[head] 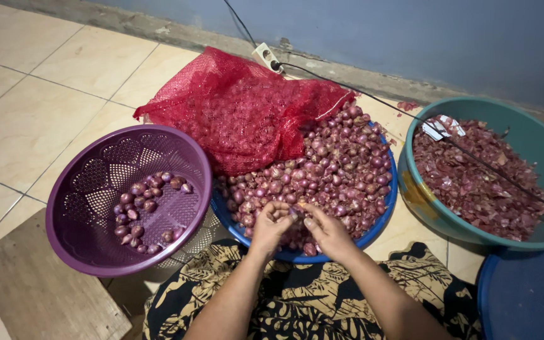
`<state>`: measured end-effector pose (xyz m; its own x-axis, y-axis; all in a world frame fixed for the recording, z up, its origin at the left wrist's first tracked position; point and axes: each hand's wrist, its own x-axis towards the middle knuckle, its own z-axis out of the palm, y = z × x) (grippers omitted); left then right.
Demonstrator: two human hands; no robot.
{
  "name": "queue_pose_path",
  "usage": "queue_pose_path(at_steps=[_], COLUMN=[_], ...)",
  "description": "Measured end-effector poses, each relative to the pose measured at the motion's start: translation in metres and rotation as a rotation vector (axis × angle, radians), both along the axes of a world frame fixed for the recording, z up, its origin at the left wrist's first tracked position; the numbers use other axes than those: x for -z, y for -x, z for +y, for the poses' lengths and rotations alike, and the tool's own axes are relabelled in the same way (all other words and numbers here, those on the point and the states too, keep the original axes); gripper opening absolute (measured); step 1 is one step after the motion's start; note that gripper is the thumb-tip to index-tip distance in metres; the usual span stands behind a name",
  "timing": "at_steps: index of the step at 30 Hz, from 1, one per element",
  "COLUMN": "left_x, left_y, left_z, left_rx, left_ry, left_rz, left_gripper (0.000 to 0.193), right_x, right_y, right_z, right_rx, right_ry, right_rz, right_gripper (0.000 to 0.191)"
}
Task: The person sits on the floor peeling the dry outer skins off shallots by hand, one at a time, from a large blue basin filled with unpeeled shallots. Peeled shallots are placed into a purple perforated basket on the left, and discarded skins are dropped into a green basin of peels on the right; a small knife is occasionally picked up to trim shallots.
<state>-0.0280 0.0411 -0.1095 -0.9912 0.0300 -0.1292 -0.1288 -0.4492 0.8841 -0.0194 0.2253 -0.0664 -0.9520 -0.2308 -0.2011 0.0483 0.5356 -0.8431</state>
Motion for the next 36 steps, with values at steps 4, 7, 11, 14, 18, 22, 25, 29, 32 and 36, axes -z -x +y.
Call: queue_pose_path(at_steps=[4, 7, 11, 14, 18, 22, 25, 29, 32, 36], left_x=[0.004, 0.007, 0.009, 0.009, 0.010, 0.012, 0.014, 0.014, 0.011, 0.006], left_y=[0.002, 0.003, 0.000, -0.002, -0.003, -0.006, -0.013, -0.015, -0.007, -0.002], left_z=[0.001, 0.001, 0.002, 0.005, 0.007, 0.010, 0.018, 0.020, 0.013, 0.009], left_rx=[-0.021, -0.026, -0.032, -0.037, -0.043, -0.021, -0.005, 0.052, 0.027, -0.001], left_ry=[0.035, 0.051, 0.109, 0.165, 0.298, 0.291, 0.354, 0.320, 0.171, 0.015], left_rz=[0.049, 0.119, 0.096, 0.103, 0.117, 0.110, 0.159, 0.125, 0.108, -0.097], left_gripper=[0.027, 0.027, 0.027, 0.028, 0.028, 0.029, 0.032, 0.035, 0.034, 0.019], right_x=[-0.006, -0.004, 0.009, 0.023, 0.044, 0.056, 0.057, 0.046, 0.037, 0.034], right_y=[-0.006, -0.006, -0.003, 0.000, 0.009, 0.013, 0.013, 0.017, 0.020, 0.014], right_z=[-0.006, -0.008, -0.008, -0.006, -0.003, -0.004, -0.006, -0.001, 0.006, 0.008], right_rx=[0.024, 0.035, 0.019, 0.025, -0.001, -0.005, 0.072, 0.169, 0.166, 0.044], right_ry=[-0.132, -0.115, 0.014, 0.092, 0.280, 0.404, 0.351, 0.317, 0.383, 0.379], right_rz=[0.072, 0.080, 0.116, 0.045, 0.004, -0.009, -0.048, -0.178, -0.271, -0.123], right_gripper=[0.046, 0.041, 0.033, 0.029, 0.023, 0.014, 0.013, 0.021, 0.026, 0.036])
